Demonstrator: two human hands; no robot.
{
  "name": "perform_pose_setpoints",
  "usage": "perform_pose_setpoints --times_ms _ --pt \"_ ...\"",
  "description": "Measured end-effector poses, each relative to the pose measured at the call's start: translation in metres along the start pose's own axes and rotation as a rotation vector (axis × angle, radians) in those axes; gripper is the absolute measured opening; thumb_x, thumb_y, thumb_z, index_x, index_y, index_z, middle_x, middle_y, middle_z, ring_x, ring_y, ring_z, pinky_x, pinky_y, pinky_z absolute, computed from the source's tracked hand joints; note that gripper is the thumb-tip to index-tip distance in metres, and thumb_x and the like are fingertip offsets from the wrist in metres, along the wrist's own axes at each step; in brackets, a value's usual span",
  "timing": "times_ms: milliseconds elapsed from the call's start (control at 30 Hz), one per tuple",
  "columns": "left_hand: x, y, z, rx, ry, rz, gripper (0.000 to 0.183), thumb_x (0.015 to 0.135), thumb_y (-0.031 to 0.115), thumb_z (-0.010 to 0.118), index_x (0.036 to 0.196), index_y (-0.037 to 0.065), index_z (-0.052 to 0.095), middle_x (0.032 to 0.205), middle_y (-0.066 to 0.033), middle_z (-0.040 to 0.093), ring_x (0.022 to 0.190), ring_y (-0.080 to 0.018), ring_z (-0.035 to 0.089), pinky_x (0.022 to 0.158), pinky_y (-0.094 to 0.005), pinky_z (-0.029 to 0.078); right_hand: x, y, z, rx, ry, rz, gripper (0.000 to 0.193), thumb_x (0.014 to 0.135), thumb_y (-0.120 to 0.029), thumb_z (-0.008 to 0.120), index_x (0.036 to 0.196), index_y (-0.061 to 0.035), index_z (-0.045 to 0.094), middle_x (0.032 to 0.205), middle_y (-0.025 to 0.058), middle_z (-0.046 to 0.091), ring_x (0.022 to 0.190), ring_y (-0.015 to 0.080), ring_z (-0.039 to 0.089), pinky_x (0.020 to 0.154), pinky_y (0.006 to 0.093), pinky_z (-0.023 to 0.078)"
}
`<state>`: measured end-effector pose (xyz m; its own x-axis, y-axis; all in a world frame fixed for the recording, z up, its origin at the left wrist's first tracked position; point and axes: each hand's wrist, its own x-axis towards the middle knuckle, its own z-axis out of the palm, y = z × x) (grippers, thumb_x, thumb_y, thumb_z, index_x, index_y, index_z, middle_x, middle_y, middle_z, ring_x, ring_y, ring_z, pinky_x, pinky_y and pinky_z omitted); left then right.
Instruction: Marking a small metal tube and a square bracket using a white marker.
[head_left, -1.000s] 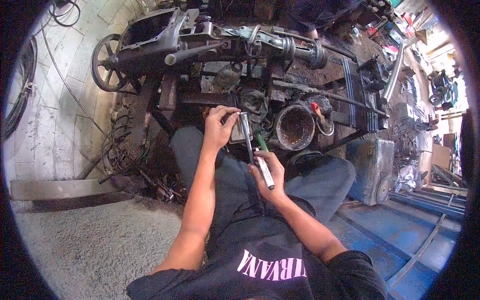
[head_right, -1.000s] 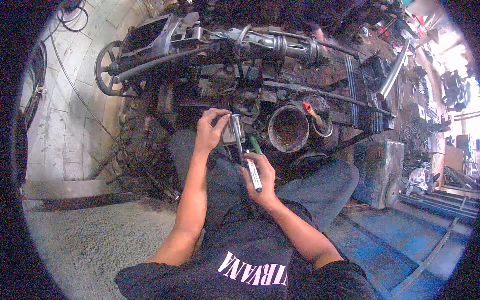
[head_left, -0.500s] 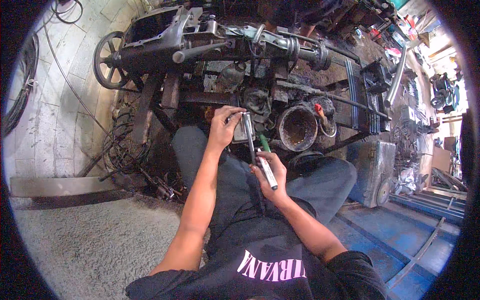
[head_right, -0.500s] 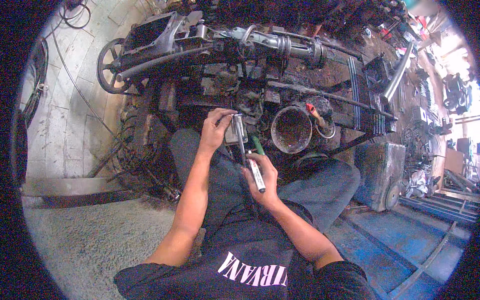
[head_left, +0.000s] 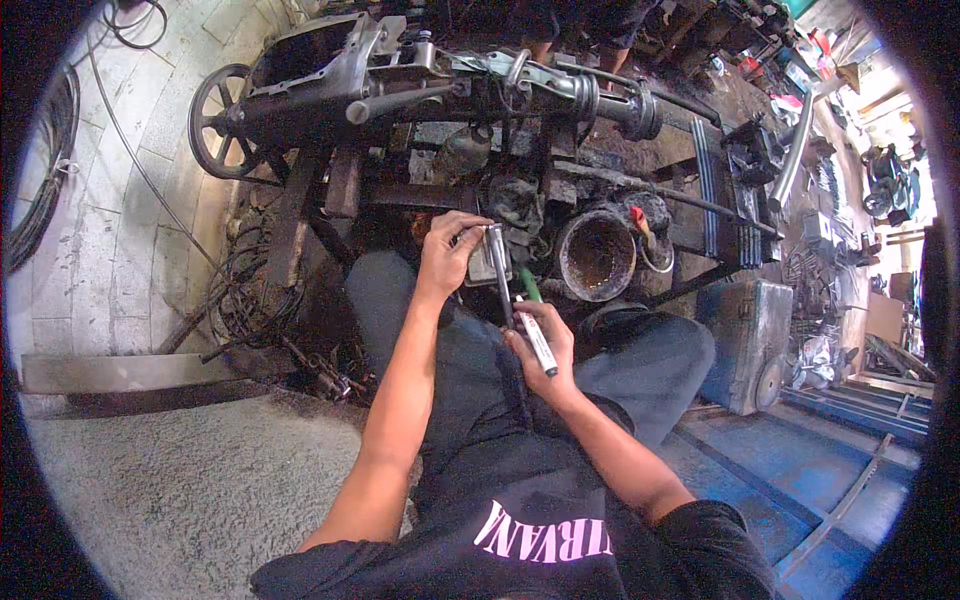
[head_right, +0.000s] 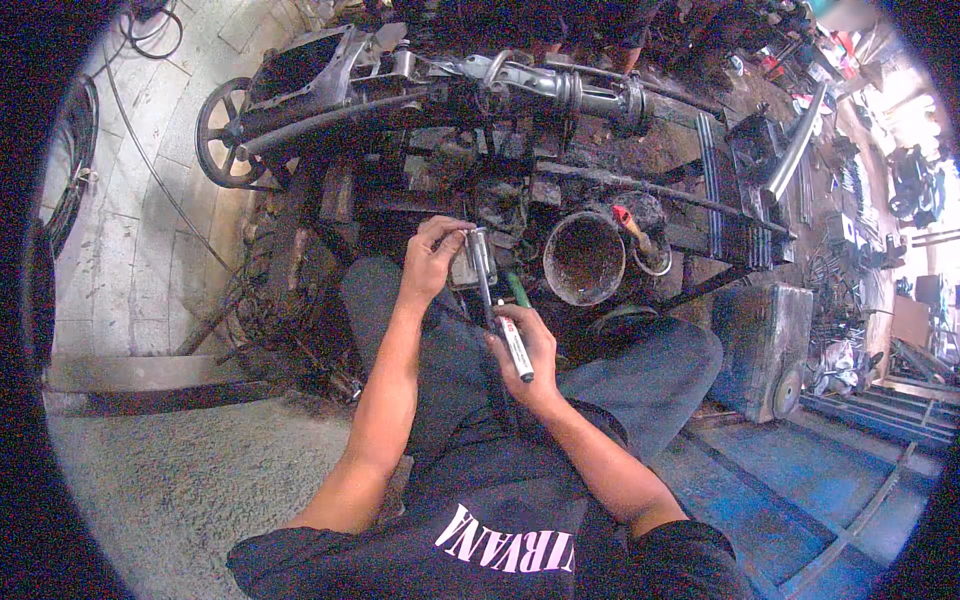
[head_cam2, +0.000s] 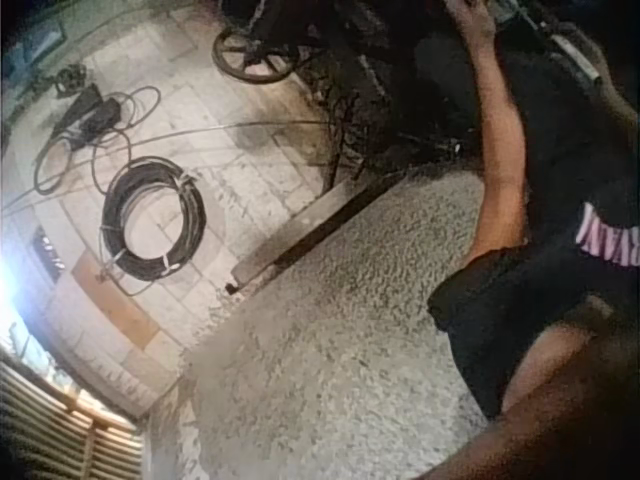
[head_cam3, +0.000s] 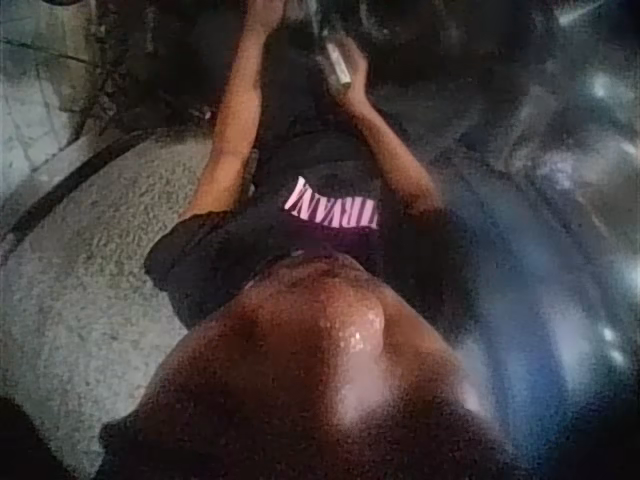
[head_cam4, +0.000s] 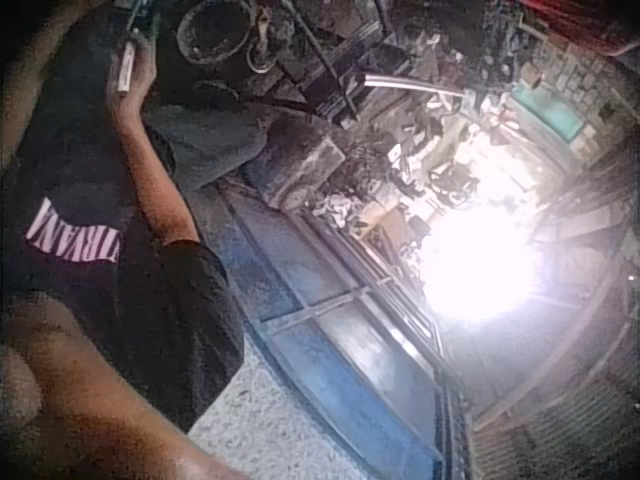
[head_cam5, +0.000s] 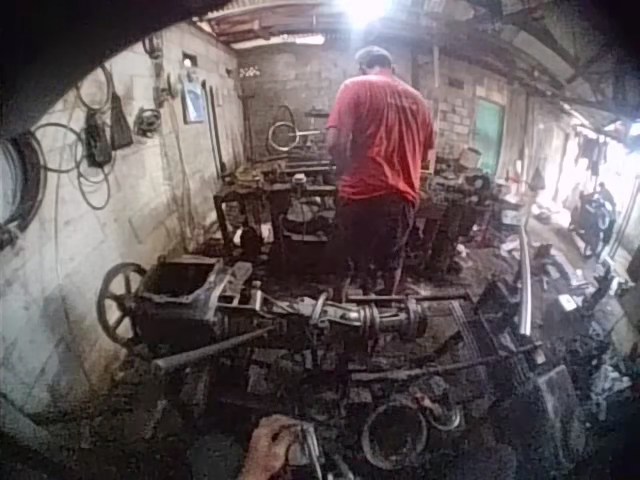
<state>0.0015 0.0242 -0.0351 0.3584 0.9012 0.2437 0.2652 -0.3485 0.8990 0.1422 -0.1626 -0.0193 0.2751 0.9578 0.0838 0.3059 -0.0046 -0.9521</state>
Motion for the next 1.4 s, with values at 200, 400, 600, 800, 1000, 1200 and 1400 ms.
perform_pose_setpoints --times_ms 200,400,600,800,1000,1200,1400 --pt "0.0 -0.001 0.002 -0.062 0.023 -0.019 0.014 0.093 0.011 0.068 0.101 0.008 0.079 0.1 -0.0082 0.072 0.102 -0.0258 0.062 0.095 -0.0369 0.044 0.0 -0.001 -0.001 0.086 -0.029 0.077 0.039 0.085 0.006 0.07 0.122 -0.0012 0.06 0.098 0.0085 0.068 0.09 0.0143 0.067 0.084 0.0289 0.053" --pt "0.001 -0.001 0.002 0.008 0.018 -0.015 0.017 0.093 0.011 0.066 0.103 0.005 0.079 0.102 -0.0094 0.074 0.103 -0.024 0.064 0.096 -0.0355 0.045 0.002 -0.005 -0.003 0.091 -0.023 0.117 0.04 0.08 0.001 0.073 0.119 -0.0027 0.062 0.108 0.0166 0.067 0.096 0.0318 0.068 0.089 0.0384 0.053" --pt "0.0 -0.002 0.005 -0.036 0.058 -0.006 0.014 0.092 0.011 0.068 0.098 0.007 0.079 0.098 -0.0091 0.073 0.101 -0.026 0.062 0.094 -0.0373 0.044 0.005 -0.003 -0.007 0.07 -0.052 0.026 0.039 0.085 0.002 0.071 0.122 -0.002 0.061 0.101 0.0091 0.069 0.092 0.0151 0.067 0.083 0.0297 0.054" --pt "-0.002 0.003 0.009 -0.009 0.105 -0.005 0.013 0.092 0.013 0.069 0.097 0.007 0.079 0.097 -0.0084 0.073 0.101 -0.0256 0.063 0.094 -0.0375 0.044 0.013 -0.008 -0.01 0.026 -0.035 0.023 0.039 0.085 -0.001 0.073 0.122 -0.0027 0.062 0.101 0.0091 0.07 0.092 0.0138 0.066 0.082 0.0295 0.054" --pt "-0.003 -0.005 0.013 -0.024 0.138 -0.002 0.012 0.093 0.014 0.071 0.097 0.008 0.08 0.098 -0.0071 0.074 0.1 -0.0242 0.062 0.094 -0.0371 0.044 0.027 -0.012 -0.006 0.098 0.08 0.069 0.026 0.093 -0.007 0.067 0.118 -0.0005 0.064 0.095 0.0127 0.071 0.088 0.0185 0.068 0.082 0.0321 0.053" --pt "-0.003 -0.007 0.015 -0.002 0.145 -0.024 0.013 0.092 0.016 0.071 0.098 0.009 0.08 0.099 -0.0068 0.074 0.1 -0.0246 0.062 0.095 -0.0373 0.044 0.047 -0.017 0.007 0.384 0.16 0.147 0.022 0.098 -0.008 0.064 0.118 0.0012 0.066 0.097 0.0072 0.071 0.088 0.012 0.064 0.08 0.0279 0.052" --pt "-0.003 -0.007 0.016 -0.004 0.142 -0.027 0.013 0.091 0.017 0.072 0.097 0.009 0.08 0.099 -0.0064 0.074 0.1 -0.0252 0.062 0.095 -0.0375 0.044 0.057 -0.007 0.01 0.351 0.164 0.185 0.018 0.097 -0.011 0.067 0.111 0.0004 0.069 0.095 0.0044 0.069 0.086 0.0101 0.061 0.078 0.0268 0.05"
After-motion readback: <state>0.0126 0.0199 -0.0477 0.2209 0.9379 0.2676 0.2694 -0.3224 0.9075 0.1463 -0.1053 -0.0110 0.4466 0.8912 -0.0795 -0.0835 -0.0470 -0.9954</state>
